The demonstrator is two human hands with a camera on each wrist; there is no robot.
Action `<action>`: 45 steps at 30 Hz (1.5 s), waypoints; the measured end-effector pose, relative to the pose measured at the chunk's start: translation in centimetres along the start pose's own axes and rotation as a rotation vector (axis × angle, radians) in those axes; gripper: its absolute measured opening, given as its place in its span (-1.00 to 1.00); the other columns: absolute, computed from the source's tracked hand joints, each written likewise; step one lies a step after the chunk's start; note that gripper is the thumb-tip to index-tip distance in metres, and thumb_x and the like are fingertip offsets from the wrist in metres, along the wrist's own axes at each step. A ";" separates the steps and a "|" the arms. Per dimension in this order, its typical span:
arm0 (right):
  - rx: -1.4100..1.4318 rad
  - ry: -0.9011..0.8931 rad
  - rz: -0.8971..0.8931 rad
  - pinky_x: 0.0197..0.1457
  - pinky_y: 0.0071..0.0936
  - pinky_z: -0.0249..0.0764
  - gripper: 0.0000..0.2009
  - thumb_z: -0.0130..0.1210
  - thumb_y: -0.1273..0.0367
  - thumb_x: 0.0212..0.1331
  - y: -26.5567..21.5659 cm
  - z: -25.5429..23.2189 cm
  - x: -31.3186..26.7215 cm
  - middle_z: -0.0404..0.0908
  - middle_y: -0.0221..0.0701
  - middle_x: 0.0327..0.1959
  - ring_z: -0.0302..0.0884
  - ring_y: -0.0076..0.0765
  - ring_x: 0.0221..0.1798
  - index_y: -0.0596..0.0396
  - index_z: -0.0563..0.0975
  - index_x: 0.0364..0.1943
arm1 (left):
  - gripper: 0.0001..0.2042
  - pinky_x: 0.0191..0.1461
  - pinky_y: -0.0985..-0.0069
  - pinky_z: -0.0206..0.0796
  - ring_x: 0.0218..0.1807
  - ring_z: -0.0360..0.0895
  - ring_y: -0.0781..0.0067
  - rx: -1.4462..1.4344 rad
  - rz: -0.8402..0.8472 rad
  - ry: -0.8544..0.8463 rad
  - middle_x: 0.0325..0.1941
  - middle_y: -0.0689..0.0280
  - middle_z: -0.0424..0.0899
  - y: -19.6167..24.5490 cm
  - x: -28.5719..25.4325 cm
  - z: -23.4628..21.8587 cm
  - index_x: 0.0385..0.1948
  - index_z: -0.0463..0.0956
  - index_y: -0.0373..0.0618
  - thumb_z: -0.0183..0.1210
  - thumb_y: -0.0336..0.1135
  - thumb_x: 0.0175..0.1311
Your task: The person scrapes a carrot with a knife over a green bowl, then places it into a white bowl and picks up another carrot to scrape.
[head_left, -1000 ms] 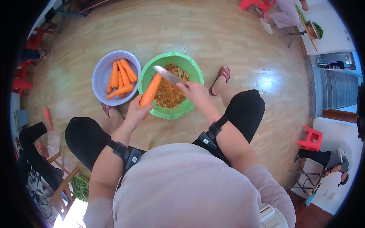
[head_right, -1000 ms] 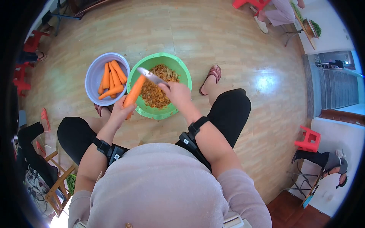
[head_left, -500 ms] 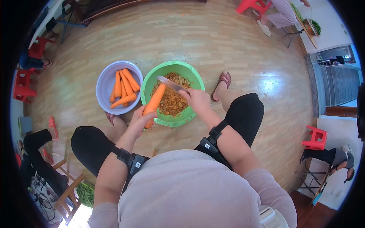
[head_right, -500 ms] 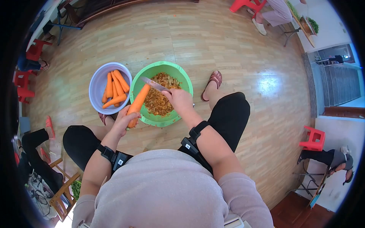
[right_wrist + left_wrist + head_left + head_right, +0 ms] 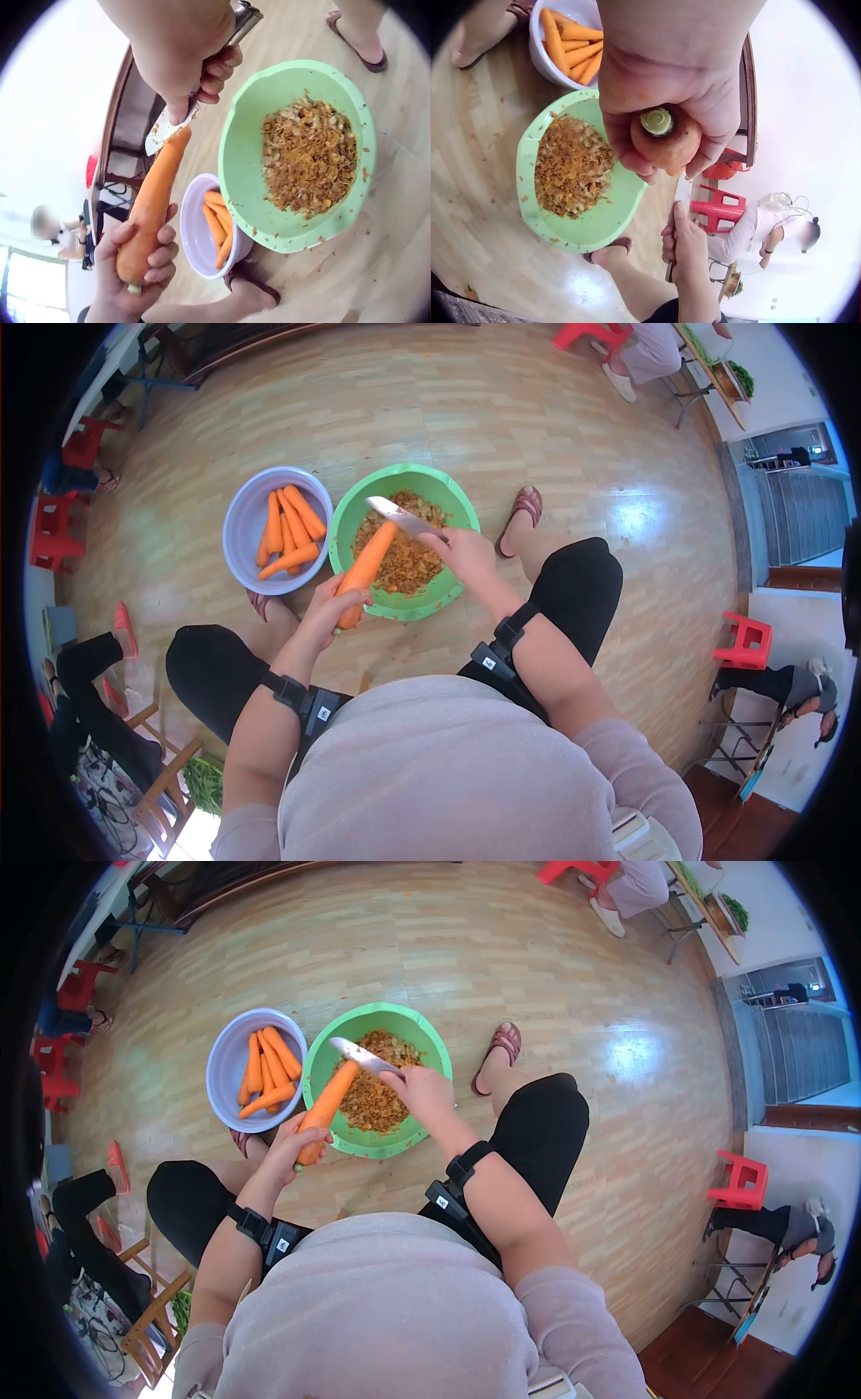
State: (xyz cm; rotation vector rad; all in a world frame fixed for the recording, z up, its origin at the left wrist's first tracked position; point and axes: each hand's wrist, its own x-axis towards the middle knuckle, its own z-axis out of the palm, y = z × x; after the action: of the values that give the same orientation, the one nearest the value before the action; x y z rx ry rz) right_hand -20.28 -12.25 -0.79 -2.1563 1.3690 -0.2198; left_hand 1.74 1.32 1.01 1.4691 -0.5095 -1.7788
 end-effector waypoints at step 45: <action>0.113 0.116 0.143 -0.38 -0.07 0.40 -0.58 -0.12 0.02 0.27 -1.5 0.0 0.1 0.56 -0.12 -0.56 0.53 0.06 -0.45 0.07 0.56 -0.40 | -0.54 -0.53 0.57 0.38 -0.55 0.49 0.47 -0.311 0.046 -0.181 -0.43 0.16 0.53 0.5 -0.6 -0.2 0.07 0.28 -0.26 0.05 -0.21 0.17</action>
State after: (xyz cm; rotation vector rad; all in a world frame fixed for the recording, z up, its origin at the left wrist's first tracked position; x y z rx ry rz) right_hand -19.07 -11.85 0.04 -1.9709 1.5309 -0.3631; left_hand 2.13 1.55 1.69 1.0823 -0.3343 -1.8675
